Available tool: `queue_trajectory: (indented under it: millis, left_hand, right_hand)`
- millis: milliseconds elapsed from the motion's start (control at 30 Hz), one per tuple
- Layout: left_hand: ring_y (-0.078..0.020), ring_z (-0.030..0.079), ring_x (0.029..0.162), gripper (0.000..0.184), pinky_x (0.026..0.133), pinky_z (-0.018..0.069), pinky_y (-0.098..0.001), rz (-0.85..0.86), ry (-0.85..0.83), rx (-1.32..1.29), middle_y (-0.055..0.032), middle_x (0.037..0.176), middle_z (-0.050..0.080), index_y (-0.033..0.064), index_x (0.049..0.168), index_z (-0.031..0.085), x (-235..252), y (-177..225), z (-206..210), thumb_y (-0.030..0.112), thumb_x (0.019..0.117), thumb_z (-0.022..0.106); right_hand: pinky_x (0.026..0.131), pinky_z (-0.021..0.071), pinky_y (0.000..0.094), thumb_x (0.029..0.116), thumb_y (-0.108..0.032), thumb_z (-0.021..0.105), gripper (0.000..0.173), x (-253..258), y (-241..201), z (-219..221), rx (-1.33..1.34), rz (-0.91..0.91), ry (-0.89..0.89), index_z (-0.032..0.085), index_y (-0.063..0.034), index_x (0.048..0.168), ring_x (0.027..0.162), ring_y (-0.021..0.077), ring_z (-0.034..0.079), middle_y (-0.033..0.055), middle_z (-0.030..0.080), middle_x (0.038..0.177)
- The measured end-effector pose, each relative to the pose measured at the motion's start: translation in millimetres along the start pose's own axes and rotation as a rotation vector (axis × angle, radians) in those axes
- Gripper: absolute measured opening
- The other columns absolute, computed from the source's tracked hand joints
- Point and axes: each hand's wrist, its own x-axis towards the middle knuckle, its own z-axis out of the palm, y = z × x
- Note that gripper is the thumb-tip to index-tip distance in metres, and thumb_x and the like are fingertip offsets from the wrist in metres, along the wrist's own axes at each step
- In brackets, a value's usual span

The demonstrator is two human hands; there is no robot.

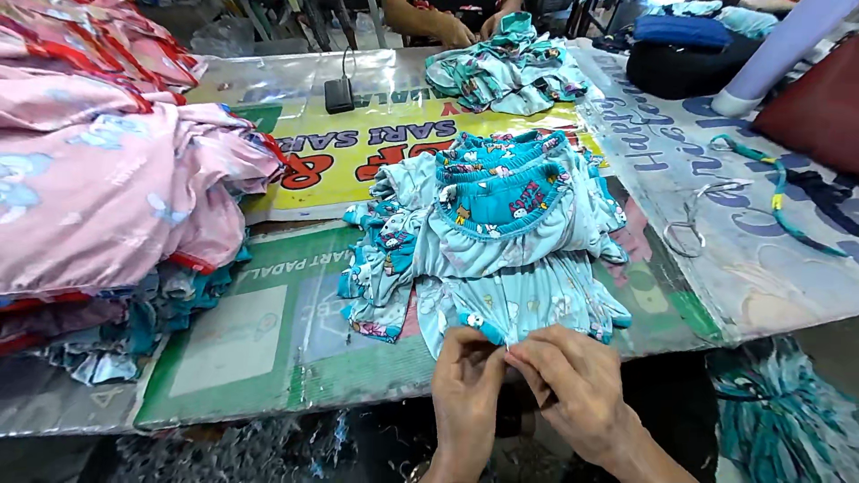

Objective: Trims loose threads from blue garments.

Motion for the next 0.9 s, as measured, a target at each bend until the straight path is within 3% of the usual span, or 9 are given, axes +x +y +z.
queue_trajectory:
  millis: [33, 100, 200, 267, 367, 467, 567, 667, 900]
  left_hand:
    - [-0.0028, 0.068, 0.092, 0.030, 0.081, 0.0605, -0.0204, 0.119, -0.057, 0.179, 0.0039, 0.112, 0.065, 0.0135, 0.118, 0.057, -0.5, -1.0, -4.3, 0.005, 0.0921, 0.071]
    - [-0.0023, 0.061, 0.097, 0.026, 0.083, 0.0539, -0.0147, 0.355, -0.129, 0.543, -0.0031, 0.118, 0.058, 0.0140, 0.123, 0.061, 3.9, -1.2, -12.4, 0.016, 0.0974, 0.068]
    - [-0.0114, 0.064, 0.096, 0.016, 0.083, 0.0505, -0.0251, 0.583, -0.157, 0.850, -0.0033, 0.104, 0.069, 0.0180, 0.111, 0.074, 14.0, -0.8, -21.1, 0.017, 0.1006, 0.062]
    - [-0.0138, 0.064, 0.092, 0.015, 0.082, 0.0474, -0.0304, 0.661, -0.165, 0.935, -0.0026, 0.101, 0.072, 0.0169, 0.109, 0.075, 18.2, 0.8, -27.7, 0.015, 0.1008, 0.062]
    - [-0.0132, 0.067, 0.091, 0.013, 0.088, 0.0471, -0.0329, 0.733, -0.172, 1.055, -0.0033, 0.102, 0.075, 0.0138, 0.108, 0.072, 19.4, 3.5, -41.7, 0.015, 0.1015, 0.061]
    - [-0.0154, 0.067, 0.091, 0.014, 0.091, 0.0459, -0.0346, 0.764, -0.180, 1.156, -0.0049, 0.101, 0.074, 0.0117, 0.106, 0.068, 16.1, 10.8, -50.1, 0.017, 0.1040, 0.055]
    - [-0.0153, 0.065, 0.092, 0.013, 0.091, 0.0427, -0.0355, 0.744, -0.170, 1.166, -0.0037, 0.099, 0.072, 0.0137, 0.105, 0.064, 11.3, 17.5, -52.3, 0.020, 0.1053, 0.053]
    - [-0.0116, 0.063, 0.093, 0.010, 0.093, 0.0406, -0.0348, 0.719, -0.176, 1.105, -0.0002, 0.099, 0.070, 0.0166, 0.105, 0.062, 3.4, 19.4, -51.2, 0.024, 0.1053, 0.055]
    - [-0.0075, 0.063, 0.094, 0.012, 0.097, 0.0403, -0.0326, 0.708, -0.148, 0.962, 0.0040, 0.096, 0.068, 0.0190, 0.102, 0.060, -3.4, 12.9, -45.9, 0.030, 0.1043, 0.058]
  right_hand:
    - [0.059, 0.0491, 0.0225, 0.1022, -0.019, 0.062, 0.012, -2.7, -1.4, 0.7, -0.023, -0.019, 0.008, 0.067, -0.0090, 0.098, 0.070, 0.0129, 0.064, 0.0069, 0.069, 0.086]
    - [0.059, 0.0488, 0.0240, 0.1007, -0.015, 0.062, 0.009, -6.7, -3.9, 3.0, -0.042, -0.050, 0.013, 0.067, -0.0083, 0.098, 0.071, 0.0141, 0.064, 0.0075, 0.069, 0.086]
    - [0.057, 0.0475, 0.0243, 0.1008, -0.014, 0.061, 0.008, -8.1, -5.4, 3.4, -0.033, -0.068, 0.008, 0.066, -0.0086, 0.097, 0.069, 0.0141, 0.063, 0.0070, 0.068, 0.085]
    - [0.056, 0.0476, 0.0244, 0.1025, -0.025, 0.062, 0.016, -8.2, -4.3, -2.2, -0.060, -0.013, -0.033, 0.065, -0.0103, 0.098, 0.067, 0.0132, 0.063, 0.0048, 0.067, 0.083]
    - [0.050, 0.0463, 0.0297, 0.0952, -0.041, 0.057, 0.033, -3.9, -3.4, -17.8, -0.230, 0.096, -0.165, 0.067, -0.0100, 0.101, 0.063, 0.0165, 0.062, 0.0044, 0.068, 0.081]
    - [0.049, 0.0460, 0.0318, 0.0909, -0.032, 0.057, 0.028, -0.1, -0.6, -27.0, -0.271, 0.122, -0.263, 0.067, -0.0093, 0.105, 0.066, 0.0187, 0.064, 0.0057, 0.069, 0.086]
    - [0.058, 0.0523, 0.0299, 0.0962, -0.027, 0.061, 0.021, 2.9, 2.3, -27.9, -0.173, 0.085, -0.294, 0.068, -0.0104, 0.107, 0.075, 0.0190, 0.067, 0.0066, 0.069, 0.091]
    - [0.067, 0.0524, 0.0307, 0.1011, -0.027, 0.061, 0.018, 2.7, 5.3, -25.2, -0.116, 0.040, -0.286, 0.069, -0.0136, 0.110, 0.085, 0.0181, 0.069, 0.0053, 0.073, 0.099]
    - [0.064, 0.0463, 0.0312, 0.1027, -0.026, 0.062, 0.017, -3.0, 10.3, -13.4, -0.100, -0.031, -0.240, 0.069, -0.0158, 0.114, 0.081, 0.0171, 0.066, 0.0037, 0.075, 0.104]
